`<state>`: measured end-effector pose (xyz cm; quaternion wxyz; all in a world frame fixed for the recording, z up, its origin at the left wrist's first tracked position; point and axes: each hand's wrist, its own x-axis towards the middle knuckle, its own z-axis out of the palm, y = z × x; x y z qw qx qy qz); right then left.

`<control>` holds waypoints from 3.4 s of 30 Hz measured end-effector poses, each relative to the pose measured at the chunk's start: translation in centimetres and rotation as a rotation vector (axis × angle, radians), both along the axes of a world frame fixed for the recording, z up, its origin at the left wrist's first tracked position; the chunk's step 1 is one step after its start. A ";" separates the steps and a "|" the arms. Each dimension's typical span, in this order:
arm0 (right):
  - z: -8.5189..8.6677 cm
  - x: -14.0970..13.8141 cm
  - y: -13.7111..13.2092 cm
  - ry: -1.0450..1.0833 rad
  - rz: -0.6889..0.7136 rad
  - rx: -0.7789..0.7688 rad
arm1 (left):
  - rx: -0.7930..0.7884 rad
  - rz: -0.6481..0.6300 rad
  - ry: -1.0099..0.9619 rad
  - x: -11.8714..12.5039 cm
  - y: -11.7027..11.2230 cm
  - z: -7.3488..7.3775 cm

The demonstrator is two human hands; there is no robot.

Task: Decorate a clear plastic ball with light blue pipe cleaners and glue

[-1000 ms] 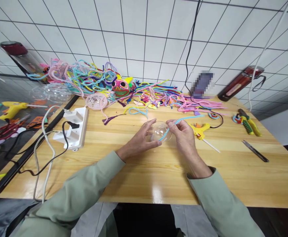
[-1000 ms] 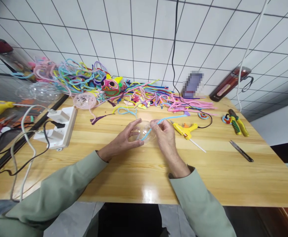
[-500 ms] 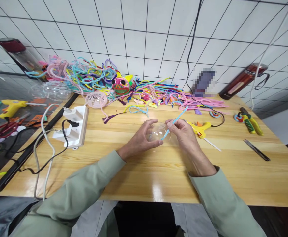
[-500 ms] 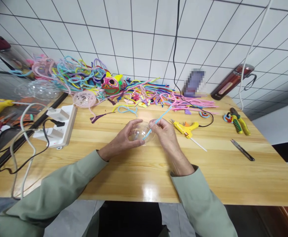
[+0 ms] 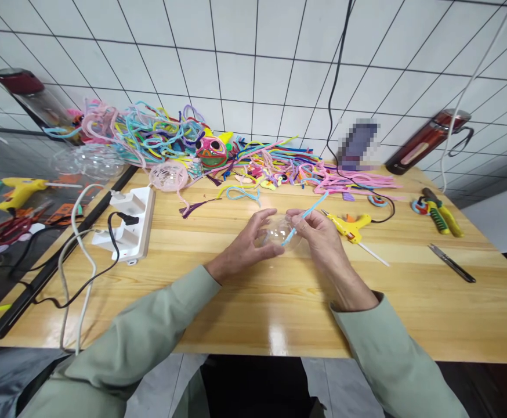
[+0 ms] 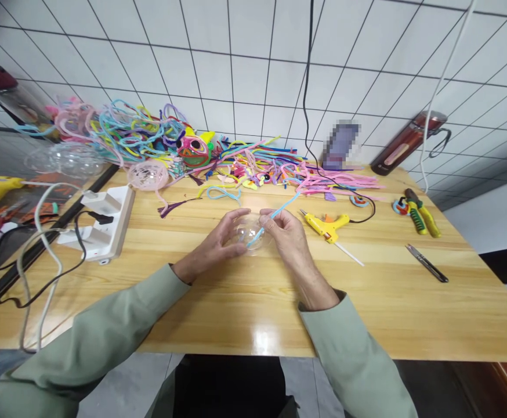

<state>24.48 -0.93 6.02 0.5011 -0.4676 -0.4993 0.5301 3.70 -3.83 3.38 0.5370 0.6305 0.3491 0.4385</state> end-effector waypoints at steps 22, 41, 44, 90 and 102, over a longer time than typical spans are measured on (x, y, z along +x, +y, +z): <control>0.7 -0.4 -0.1 0.109 0.012 -0.287 | -0.113 -0.018 0.040 0.2 0.0 0.6; -0.2 -0.5 0.0 -0.097 -0.068 -0.091 | -0.042 0.064 0.241 -0.2 0.1 1.8; -0.2 -0.6 -0.1 -0.170 -0.069 0.026 | -0.088 0.021 0.199 -0.5 0.3 1.7; 0.7 -0.5 -0.4 0.048 0.106 -0.160 | -0.239 -0.052 -0.240 0.1 0.9 0.6; 0.2 -0.8 -0.6 -0.081 0.104 -0.063 | -0.187 0.056 -0.170 1.0 0.4 0.5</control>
